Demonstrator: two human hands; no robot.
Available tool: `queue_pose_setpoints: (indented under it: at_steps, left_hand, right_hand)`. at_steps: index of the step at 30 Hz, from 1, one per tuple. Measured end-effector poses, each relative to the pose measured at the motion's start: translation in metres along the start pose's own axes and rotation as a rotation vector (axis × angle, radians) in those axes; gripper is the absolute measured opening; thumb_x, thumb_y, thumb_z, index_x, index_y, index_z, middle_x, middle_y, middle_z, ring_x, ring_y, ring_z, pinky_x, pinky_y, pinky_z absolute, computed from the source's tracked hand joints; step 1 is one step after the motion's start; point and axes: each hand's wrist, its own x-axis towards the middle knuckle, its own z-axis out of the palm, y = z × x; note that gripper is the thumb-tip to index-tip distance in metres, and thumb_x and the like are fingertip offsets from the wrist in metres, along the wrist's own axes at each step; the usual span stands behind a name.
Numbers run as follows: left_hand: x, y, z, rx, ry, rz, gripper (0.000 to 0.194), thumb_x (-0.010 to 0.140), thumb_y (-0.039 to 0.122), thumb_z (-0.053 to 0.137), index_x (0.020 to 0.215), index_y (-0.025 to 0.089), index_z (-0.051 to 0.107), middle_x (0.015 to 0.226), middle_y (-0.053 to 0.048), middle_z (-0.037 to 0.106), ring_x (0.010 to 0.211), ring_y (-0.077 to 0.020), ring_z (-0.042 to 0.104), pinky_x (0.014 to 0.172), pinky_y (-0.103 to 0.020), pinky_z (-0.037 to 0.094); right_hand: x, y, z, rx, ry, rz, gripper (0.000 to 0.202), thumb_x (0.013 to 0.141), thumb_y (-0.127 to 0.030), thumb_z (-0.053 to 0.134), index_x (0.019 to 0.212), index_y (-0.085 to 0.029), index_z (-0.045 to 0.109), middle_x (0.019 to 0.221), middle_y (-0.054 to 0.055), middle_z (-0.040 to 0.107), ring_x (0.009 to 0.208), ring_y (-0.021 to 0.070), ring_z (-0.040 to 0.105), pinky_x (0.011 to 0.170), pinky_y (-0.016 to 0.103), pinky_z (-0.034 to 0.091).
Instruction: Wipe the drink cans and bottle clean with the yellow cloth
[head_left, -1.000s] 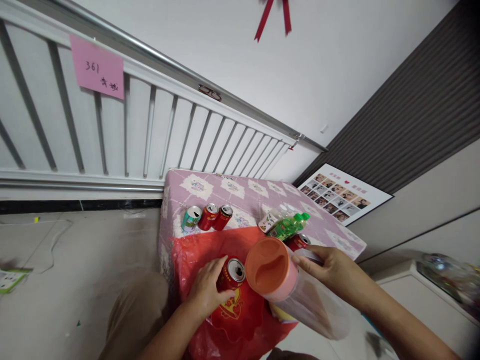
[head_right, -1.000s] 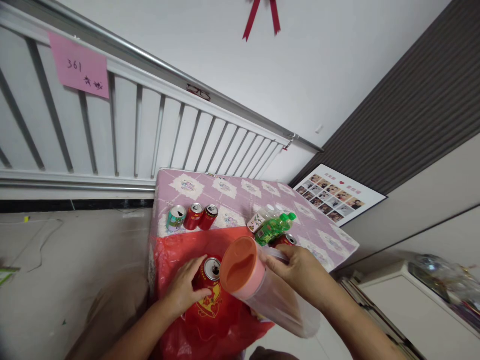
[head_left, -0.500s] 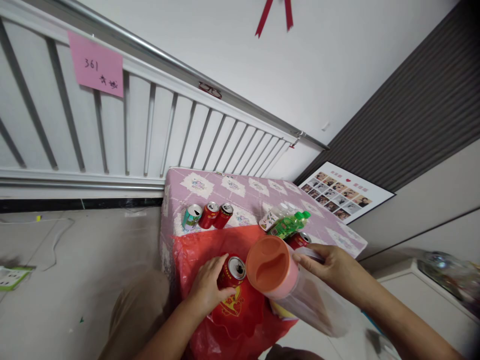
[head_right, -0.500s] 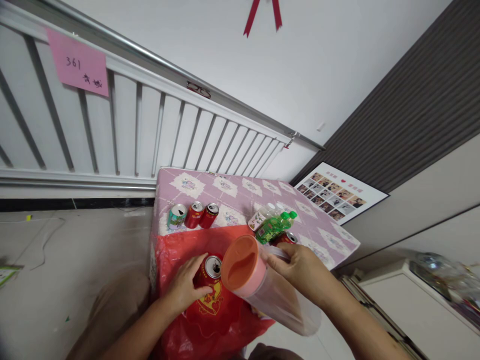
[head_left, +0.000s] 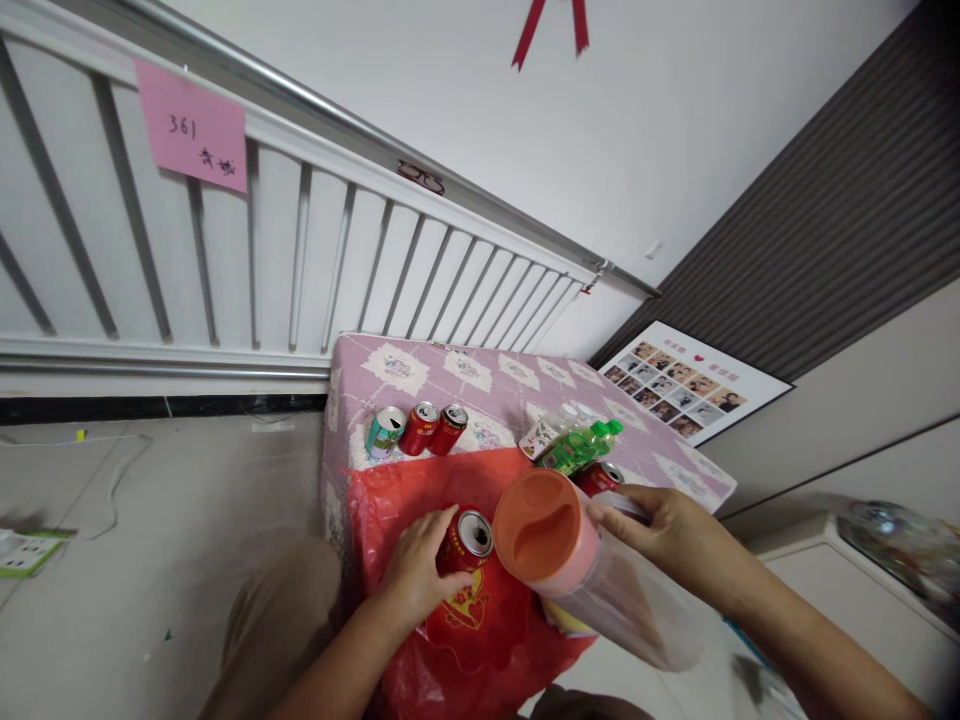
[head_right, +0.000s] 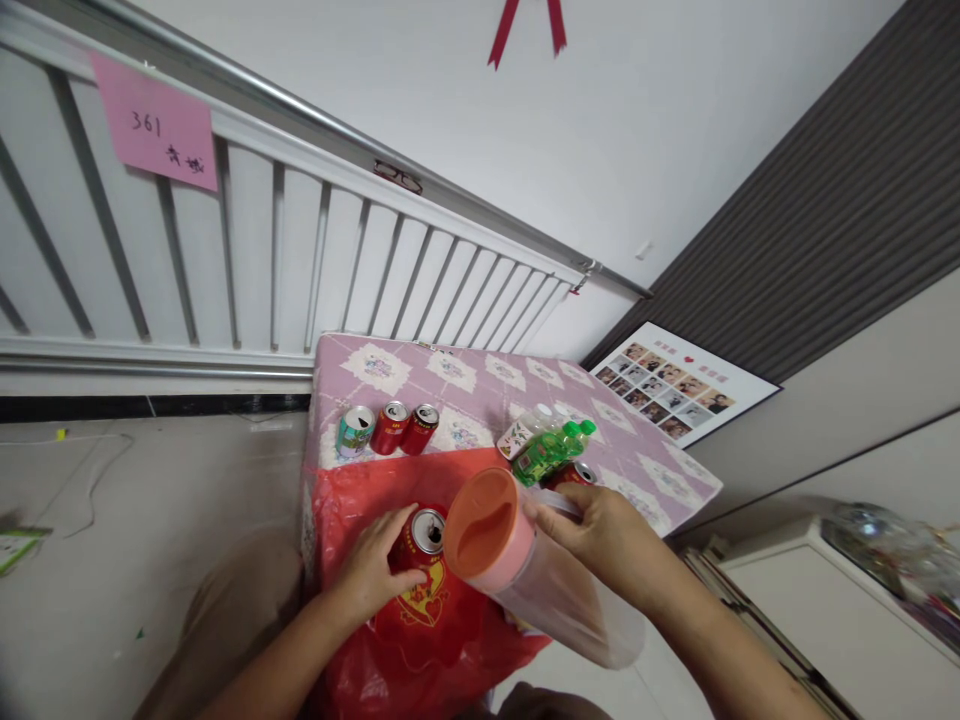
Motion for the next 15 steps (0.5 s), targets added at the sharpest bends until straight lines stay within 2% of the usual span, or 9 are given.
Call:
queue_pose_setpoints:
  at_steps: [3, 15]
  left_hand:
    - [0.0, 0.001, -0.0007, -0.002, 0.0, -0.004, 0.085, 0.064, 0.025, 0.079, 0.14, 0.026, 0.042, 0.142, -0.009, 0.052, 0.129, -0.0298, 0.048, 0.11, -0.049, 0.038]
    - [-0.0002, 0.0017, -0.0011, 0.001, -0.003, -0.008, 0.084, 0.065, 0.025, 0.079, 0.14, 0.024, 0.041, 0.143, -0.01, 0.051, 0.13, -0.03, 0.047, 0.112, -0.049, 0.037]
  right_hand:
    - [-0.0002, -0.0027, -0.0012, -0.014, -0.055, 0.017, 0.042, 0.077, -0.058, 0.058, 0.064, -0.019, 0.066, 0.055, -0.001, 0.062, 0.053, 0.0156, 0.056, 0.046, 0.024, 0.04]
    - [0.0005, -0.0053, -0.002, -0.04, -0.048, 0.014, 0.042, 0.077, -0.057, 0.058, 0.062, -0.019, 0.066, 0.056, -0.001, 0.063, 0.054, 0.0156, 0.057, 0.046, 0.023, 0.04]
